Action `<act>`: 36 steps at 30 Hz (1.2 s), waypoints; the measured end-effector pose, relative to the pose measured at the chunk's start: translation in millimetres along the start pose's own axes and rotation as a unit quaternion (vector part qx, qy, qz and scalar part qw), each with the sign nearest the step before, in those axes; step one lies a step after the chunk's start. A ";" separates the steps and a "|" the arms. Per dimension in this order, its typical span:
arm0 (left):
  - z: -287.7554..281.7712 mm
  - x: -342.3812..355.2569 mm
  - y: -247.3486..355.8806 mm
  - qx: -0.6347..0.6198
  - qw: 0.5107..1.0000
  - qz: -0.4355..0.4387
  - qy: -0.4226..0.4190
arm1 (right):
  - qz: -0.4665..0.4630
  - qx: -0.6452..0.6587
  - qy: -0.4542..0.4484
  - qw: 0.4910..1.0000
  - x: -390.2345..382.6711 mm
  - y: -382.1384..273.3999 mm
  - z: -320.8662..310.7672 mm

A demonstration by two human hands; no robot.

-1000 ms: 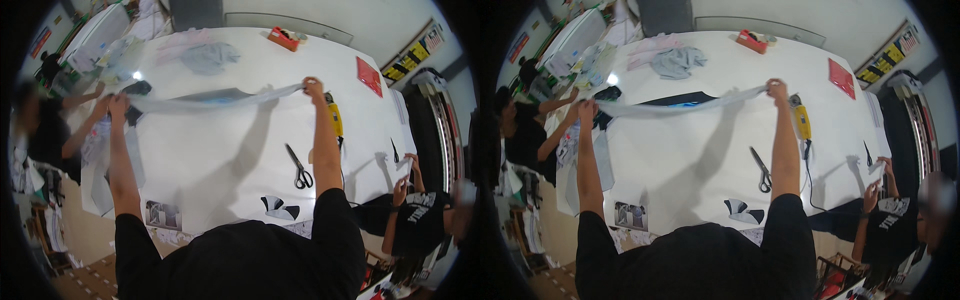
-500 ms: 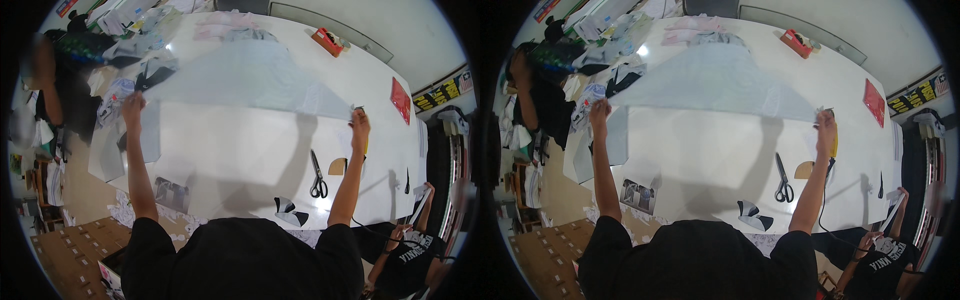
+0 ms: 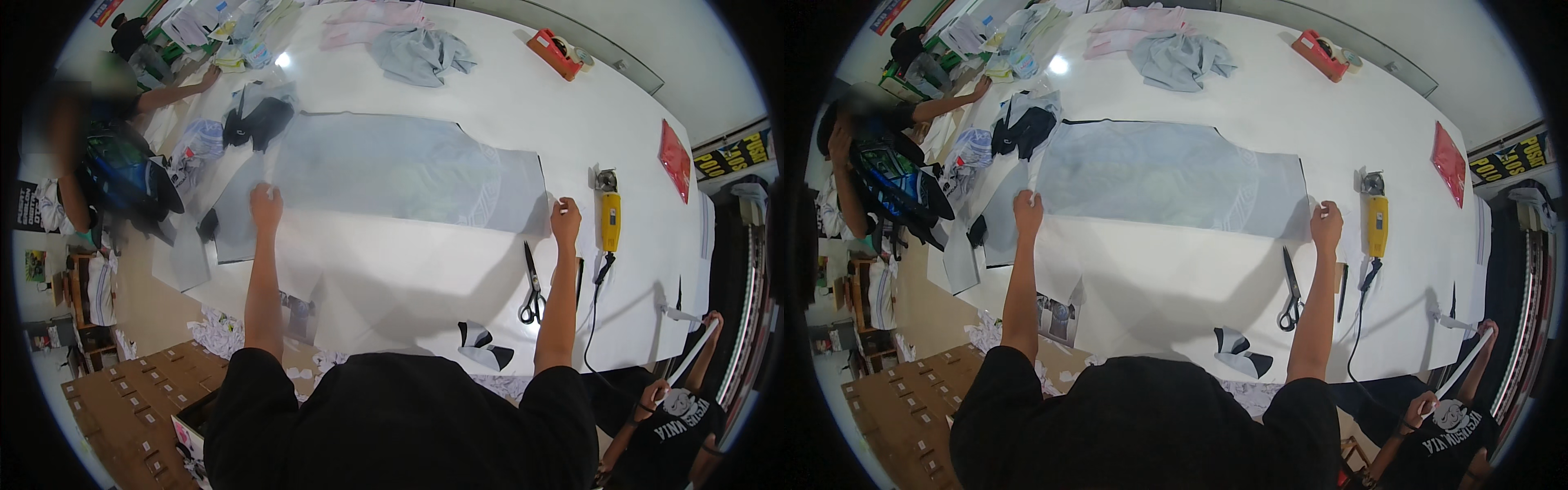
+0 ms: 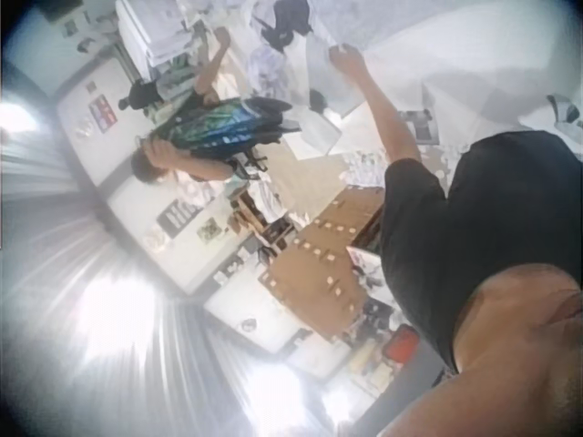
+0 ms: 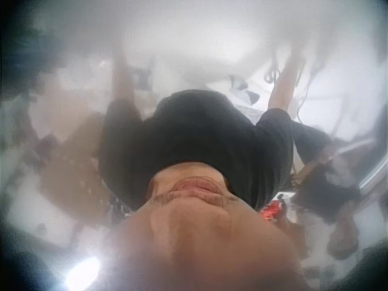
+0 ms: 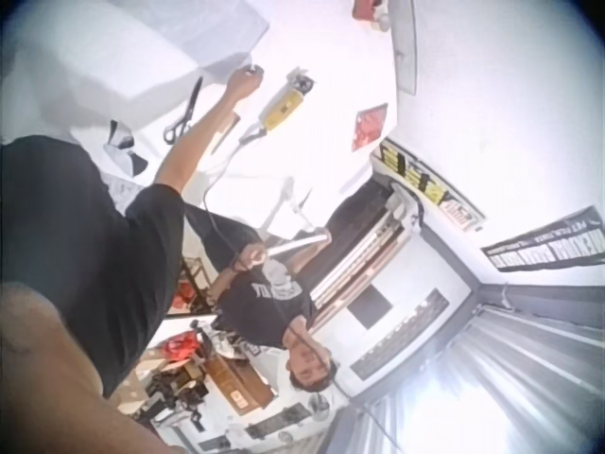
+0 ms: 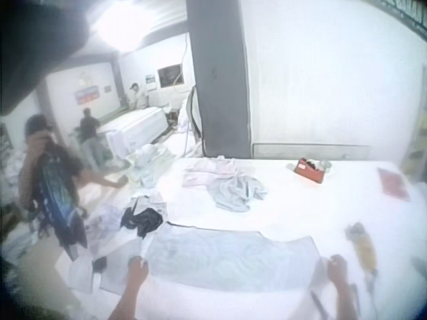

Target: The person marks and prepares fabric panels for clothing production by smoothing out a printed fabric piece on a work table, aligning it with a template, and marking cutting lines with a pen.

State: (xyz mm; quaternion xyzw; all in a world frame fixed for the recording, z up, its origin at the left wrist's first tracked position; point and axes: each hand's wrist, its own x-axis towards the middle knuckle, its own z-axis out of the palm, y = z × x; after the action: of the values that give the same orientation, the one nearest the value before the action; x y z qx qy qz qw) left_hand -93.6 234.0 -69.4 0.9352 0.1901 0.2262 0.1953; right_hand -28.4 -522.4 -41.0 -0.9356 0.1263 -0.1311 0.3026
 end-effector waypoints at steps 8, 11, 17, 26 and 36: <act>52.3 40.3 58.7 0.065 0.997 0.035 -0.002 | 0.007 -0.129 0.008 0.992 41.6 -42.5 55.1; 68.4 37.7 64.5 0.120 0.993 0.018 0.013 | -0.020 -0.083 -0.041 0.996 42.3 -32.9 59.8; 82.7 29.5 69.2 0.100 0.993 0.054 0.036 | 0.018 -0.168 0.005 0.986 53.6 -3.3 47.1; 111.0 92.9 127.0 0.154 0.987 0.044 0.026 | -0.119 -0.198 0.104 0.968 83.5 -30.1 89.8; 160.2 128.2 125.3 0.129 0.991 0.034 0.022 | -0.119 -0.122 -0.002 0.985 71.7 -158.8 152.9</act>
State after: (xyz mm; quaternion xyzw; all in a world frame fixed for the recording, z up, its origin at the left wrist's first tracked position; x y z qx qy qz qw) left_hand 125.4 139.4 -99.7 0.9532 0.1899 0.2271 0.0614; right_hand 112.7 -338.8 -53.4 -0.9741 0.0284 -0.1479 0.1686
